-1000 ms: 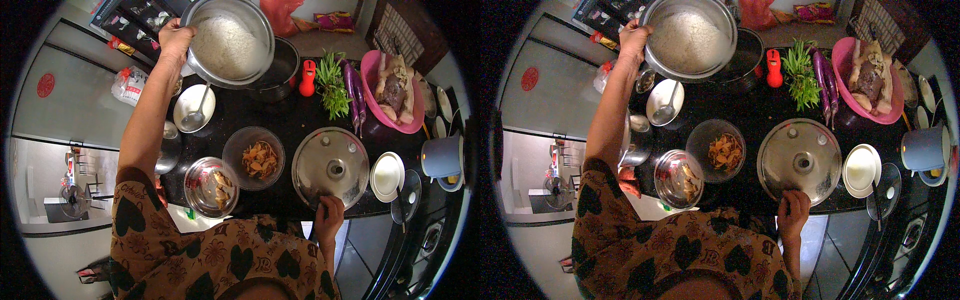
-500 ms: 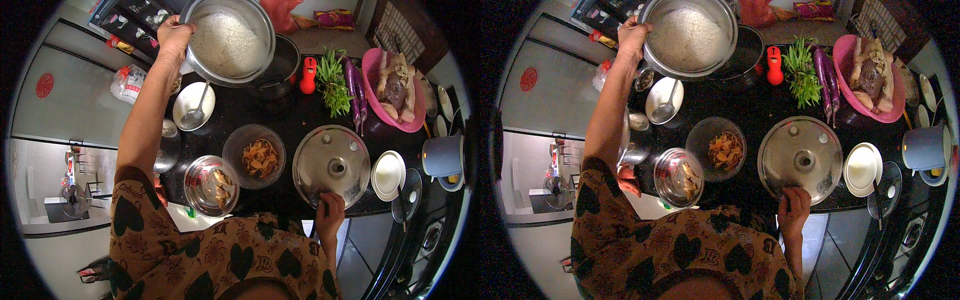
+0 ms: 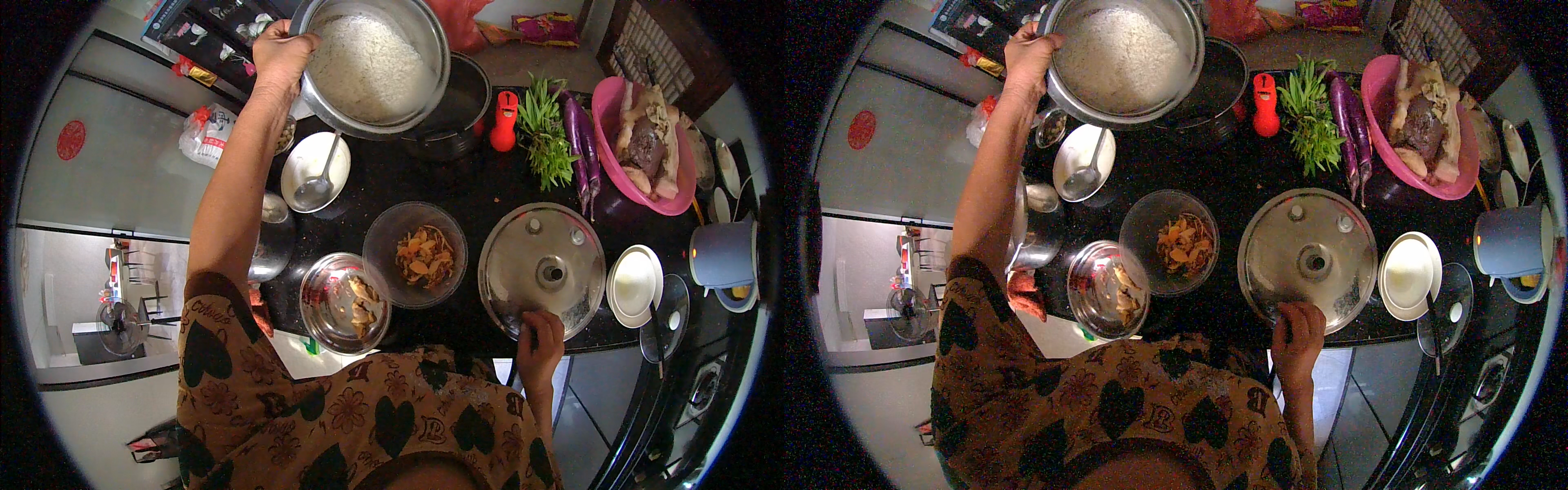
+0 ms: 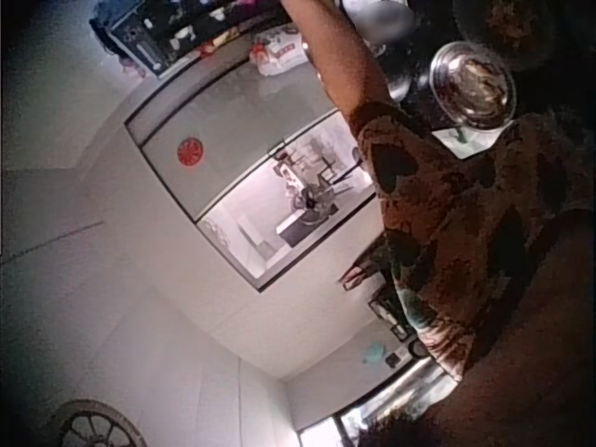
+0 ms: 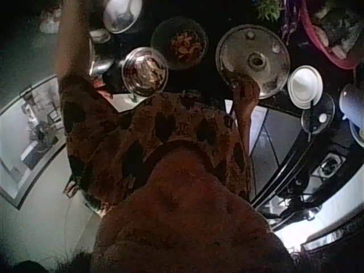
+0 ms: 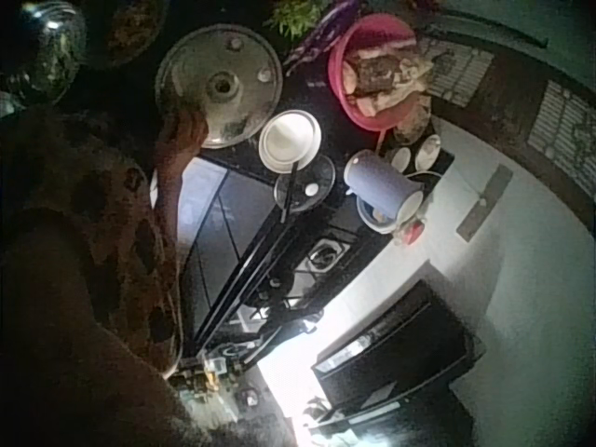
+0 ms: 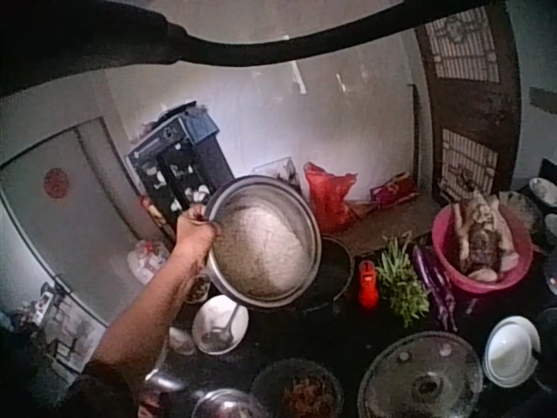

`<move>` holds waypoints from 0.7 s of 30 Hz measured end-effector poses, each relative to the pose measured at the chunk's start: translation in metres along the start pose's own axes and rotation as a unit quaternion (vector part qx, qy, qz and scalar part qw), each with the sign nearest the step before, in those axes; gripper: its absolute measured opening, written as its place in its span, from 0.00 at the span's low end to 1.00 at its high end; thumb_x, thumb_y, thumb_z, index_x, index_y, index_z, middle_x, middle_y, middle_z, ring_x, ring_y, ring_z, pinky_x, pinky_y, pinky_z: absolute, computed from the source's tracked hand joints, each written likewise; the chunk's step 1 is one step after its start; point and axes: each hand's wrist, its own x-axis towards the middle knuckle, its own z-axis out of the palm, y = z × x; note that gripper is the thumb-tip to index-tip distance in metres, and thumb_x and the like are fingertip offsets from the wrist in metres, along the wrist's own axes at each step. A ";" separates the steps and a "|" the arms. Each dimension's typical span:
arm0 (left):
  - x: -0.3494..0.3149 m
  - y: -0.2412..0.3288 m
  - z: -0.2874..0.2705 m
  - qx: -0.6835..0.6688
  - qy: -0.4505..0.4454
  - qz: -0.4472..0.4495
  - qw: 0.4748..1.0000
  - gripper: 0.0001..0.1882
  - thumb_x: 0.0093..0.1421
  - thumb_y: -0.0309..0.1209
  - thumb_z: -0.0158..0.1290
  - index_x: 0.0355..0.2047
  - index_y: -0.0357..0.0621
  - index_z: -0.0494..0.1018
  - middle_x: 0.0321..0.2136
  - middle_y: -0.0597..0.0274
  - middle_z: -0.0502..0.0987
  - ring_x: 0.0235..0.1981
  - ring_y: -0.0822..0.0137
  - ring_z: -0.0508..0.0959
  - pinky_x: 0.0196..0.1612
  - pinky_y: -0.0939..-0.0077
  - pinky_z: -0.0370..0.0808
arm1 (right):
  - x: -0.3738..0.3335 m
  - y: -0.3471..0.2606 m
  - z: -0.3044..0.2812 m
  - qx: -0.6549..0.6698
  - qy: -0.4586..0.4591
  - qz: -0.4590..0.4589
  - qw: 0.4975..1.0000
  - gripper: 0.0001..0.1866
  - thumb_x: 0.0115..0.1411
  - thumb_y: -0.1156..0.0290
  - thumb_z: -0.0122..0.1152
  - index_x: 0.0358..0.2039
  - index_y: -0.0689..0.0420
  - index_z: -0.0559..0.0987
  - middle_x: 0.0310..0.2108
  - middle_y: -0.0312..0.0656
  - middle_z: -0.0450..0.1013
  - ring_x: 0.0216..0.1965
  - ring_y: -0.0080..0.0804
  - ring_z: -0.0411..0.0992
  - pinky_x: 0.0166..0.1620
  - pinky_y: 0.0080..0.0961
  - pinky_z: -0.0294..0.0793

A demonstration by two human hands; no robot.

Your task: The person washes rice in a metal bowl under running water at the kitchen sink. They repeatedly fill the bowl, swirl the rice by hand, and pour out the cloudy water, repeating the process several times before placing the bowl on the counter.

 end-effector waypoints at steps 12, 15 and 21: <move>-0.005 0.001 -0.001 0.034 0.006 0.021 0.999 0.08 0.42 0.18 0.54 0.25 0.37 0.72 0.21 0.67 0.72 0.22 0.76 0.70 0.28 0.83 0.68 | 0.000 -0.003 -0.003 0.000 -0.015 0.003 1.000 0.14 0.42 0.83 0.56 0.32 0.58 0.75 0.33 0.45 0.70 0.37 0.45 0.67 0.43 0.36 0.67; -0.002 -0.001 -0.003 0.044 -0.002 0.034 0.998 0.08 0.42 0.18 0.54 0.26 0.36 0.72 0.21 0.67 0.72 0.22 0.76 0.70 0.28 0.83 0.68 | 0.001 -0.003 -0.003 0.005 -0.013 -0.001 1.000 0.13 0.42 0.83 0.56 0.32 0.58 0.75 0.33 0.46 0.70 0.38 0.45 0.67 0.44 0.37 0.66; -0.001 -0.006 -0.002 0.038 -0.014 0.052 0.998 0.09 0.41 0.18 0.54 0.26 0.36 0.72 0.22 0.67 0.73 0.22 0.75 0.70 0.27 0.83 0.69 | -0.002 -0.001 0.000 -0.005 -0.026 0.007 1.000 0.13 0.44 0.81 0.56 0.33 0.58 0.75 0.33 0.46 0.70 0.38 0.45 0.67 0.44 0.38 0.66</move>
